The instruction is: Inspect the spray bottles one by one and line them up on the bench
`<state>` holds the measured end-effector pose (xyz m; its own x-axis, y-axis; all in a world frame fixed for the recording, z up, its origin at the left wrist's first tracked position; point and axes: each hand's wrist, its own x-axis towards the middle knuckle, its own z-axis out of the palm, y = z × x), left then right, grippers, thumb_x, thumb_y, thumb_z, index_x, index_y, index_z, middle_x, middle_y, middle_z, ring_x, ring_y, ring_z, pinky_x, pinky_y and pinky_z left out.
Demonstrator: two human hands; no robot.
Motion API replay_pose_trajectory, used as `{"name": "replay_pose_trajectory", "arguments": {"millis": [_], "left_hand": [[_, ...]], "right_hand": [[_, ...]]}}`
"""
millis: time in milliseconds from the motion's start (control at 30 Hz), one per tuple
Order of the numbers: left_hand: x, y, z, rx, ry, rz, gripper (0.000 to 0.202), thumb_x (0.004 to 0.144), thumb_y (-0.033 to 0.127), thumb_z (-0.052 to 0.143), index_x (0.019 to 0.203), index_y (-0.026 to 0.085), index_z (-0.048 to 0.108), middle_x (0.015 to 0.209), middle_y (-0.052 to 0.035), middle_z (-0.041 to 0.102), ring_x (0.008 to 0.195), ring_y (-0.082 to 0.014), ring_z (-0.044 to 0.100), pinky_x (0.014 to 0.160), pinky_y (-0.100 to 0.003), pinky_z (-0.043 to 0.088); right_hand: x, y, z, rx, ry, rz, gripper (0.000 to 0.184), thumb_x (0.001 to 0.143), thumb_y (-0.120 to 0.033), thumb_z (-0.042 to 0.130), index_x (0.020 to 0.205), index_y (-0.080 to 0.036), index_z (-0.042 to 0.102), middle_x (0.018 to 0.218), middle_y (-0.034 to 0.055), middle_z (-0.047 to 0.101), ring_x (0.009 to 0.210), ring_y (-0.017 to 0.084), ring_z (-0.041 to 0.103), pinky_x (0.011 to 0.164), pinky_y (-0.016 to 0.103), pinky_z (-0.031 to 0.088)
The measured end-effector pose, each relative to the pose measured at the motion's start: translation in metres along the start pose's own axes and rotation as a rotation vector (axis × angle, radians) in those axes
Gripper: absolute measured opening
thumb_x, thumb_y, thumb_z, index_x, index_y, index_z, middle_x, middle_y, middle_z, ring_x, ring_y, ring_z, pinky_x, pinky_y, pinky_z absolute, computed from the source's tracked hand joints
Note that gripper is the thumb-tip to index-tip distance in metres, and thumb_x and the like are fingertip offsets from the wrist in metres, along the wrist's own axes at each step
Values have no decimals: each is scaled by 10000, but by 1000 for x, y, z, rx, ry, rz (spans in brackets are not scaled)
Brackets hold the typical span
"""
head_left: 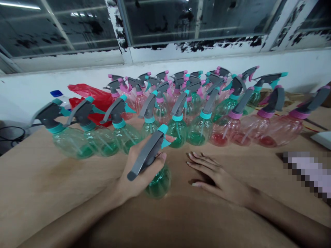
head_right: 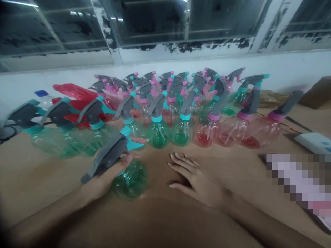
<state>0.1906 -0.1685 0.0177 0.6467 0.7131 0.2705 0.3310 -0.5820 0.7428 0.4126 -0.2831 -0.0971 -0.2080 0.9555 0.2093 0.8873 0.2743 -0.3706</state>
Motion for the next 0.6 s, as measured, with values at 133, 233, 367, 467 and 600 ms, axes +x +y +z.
{"name": "replay_pose_trajectory", "arguments": {"millis": [133, 233, 367, 467, 600], "left_hand": [[1, 2, -1, 15, -9, 5, 111, 788, 274, 493, 772, 253, 601, 703, 11, 611, 594, -163, 571, 573, -287, 457], [0, 2, -1, 20, -18, 4, 104, 798, 268, 491, 810, 251, 592, 728, 10, 613, 611, -157, 572, 592, -277, 466], [-3, -6, 2, 26, -17, -5, 124, 816, 294, 487, 795, 246, 598, 768, 0, 618, 663, -163, 584, 635, -279, 474], [-4, -11, 3, -43, -5, -39, 99, 801, 297, 504, 794, 241, 585, 777, 2, 622, 702, -173, 594, 680, -290, 485], [0, -2, -3, -109, -87, -36, 166, 721, 245, 512, 859, 232, 604, 724, 3, 618, 673, -185, 590, 658, -300, 494]], "right_hand": [[0, 1, 0, -3, 0, -5, 547, 893, -464, 477, 1395, -289, 349, 1461, 14, 372, 1360, 226, 283, 1106, 491, 281], [0, 1, 1, -25, -17, -10, 543, 900, -466, 464, 1396, -279, 346, 1468, 11, 359, 1366, 215, 270, 1114, 483, 270], [0, 2, 2, -38, -11, -8, 543, 904, -467, 457, 1396, -266, 346, 1473, 13, 350, 1371, 209, 257, 1115, 475, 273], [-1, 2, 3, -26, -4, -10, 546, 902, -464, 463, 1396, -265, 346, 1472, 16, 353, 1371, 215, 257, 1112, 481, 275], [0, 2, 3, -15, -9, -3, 547, 898, -474, 465, 1391, -263, 359, 1472, 14, 353, 1367, 212, 266, 1115, 470, 271]]}}
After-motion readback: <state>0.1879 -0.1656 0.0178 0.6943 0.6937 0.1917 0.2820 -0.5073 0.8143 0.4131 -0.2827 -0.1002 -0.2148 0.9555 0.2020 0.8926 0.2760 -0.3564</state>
